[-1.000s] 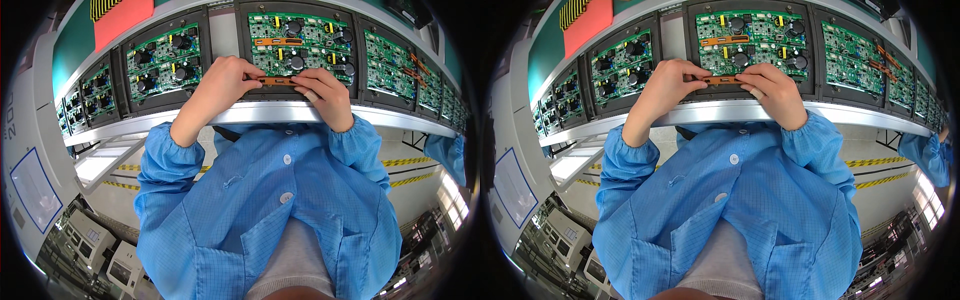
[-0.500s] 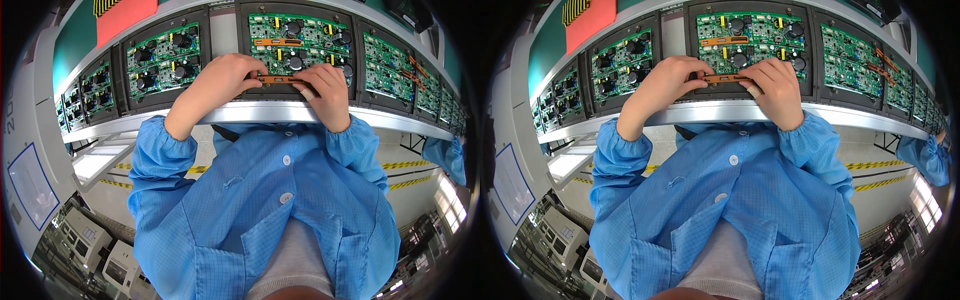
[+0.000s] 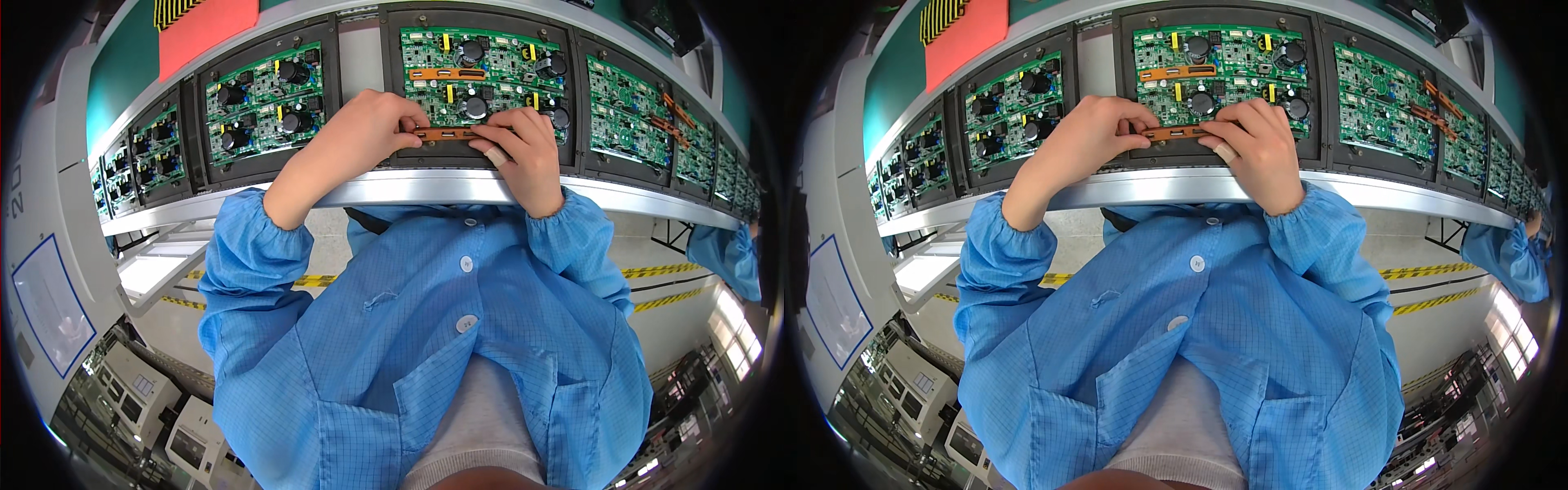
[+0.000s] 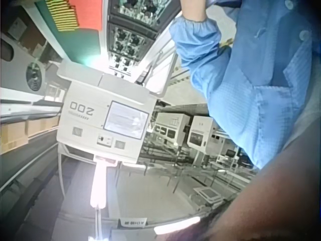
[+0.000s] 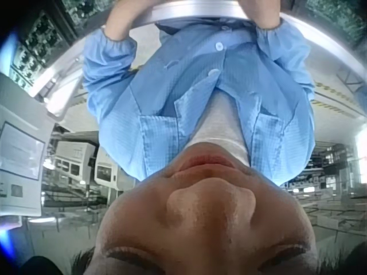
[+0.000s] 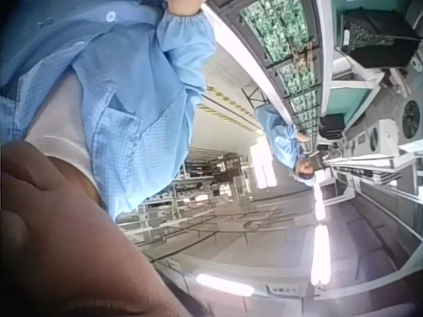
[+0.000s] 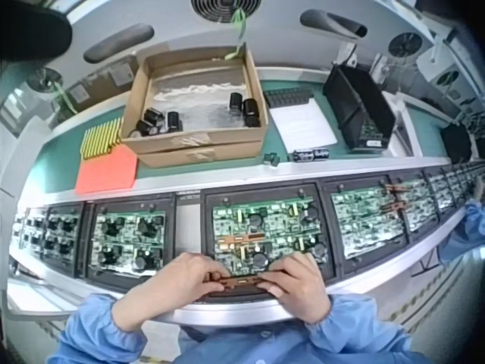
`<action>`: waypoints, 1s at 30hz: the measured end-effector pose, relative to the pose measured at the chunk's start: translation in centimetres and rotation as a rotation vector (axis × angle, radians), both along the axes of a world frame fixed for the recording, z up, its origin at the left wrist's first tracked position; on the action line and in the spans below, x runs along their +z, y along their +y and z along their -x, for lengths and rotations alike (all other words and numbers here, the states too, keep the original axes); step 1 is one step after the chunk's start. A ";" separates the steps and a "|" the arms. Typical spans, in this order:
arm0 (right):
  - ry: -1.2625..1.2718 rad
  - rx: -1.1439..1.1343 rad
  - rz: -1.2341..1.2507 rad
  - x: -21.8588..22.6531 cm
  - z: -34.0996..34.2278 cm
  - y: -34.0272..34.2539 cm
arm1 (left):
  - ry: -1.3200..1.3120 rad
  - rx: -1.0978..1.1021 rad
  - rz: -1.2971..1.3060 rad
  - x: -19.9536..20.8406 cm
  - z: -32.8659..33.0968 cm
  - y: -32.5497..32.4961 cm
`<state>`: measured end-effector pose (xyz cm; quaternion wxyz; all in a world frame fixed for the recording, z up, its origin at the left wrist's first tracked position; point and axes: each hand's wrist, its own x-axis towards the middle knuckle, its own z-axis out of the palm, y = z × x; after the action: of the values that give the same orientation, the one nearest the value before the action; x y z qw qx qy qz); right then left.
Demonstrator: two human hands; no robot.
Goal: Assembling various electronic components onto printed circuit boards on a manufacturing line.
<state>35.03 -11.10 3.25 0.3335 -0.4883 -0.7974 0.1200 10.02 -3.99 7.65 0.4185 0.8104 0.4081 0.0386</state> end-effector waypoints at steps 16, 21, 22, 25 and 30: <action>-0.020 -0.139 -0.031 0.3 0.0 -0.5 | 0.078 0.044 -0.391 -0.5 -0.3 -1.5; -0.051 -0.241 -0.128 5.5 -9.5 0.0 | 0.030 0.017 -0.474 0.3 -0.2 -2.3; 0.018 -0.372 -0.010 5.4 -13.2 0.8 | 0.037 0.059 -0.483 0.7 -0.3 -2.6; -0.138 -0.604 0.024 6.7 -24.1 3.0 | -0.019 0.103 -0.475 1.1 -0.5 -2.3; -0.484 -0.415 0.109 4.9 -33.4 2.1 | -0.047 0.176 -0.437 0.6 -1.5 -1.4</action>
<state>68.40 -8.95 8.16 0.1251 -0.6719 -0.7295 -0.0275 11.54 -5.38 8.27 0.2379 0.8420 0.4491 0.1811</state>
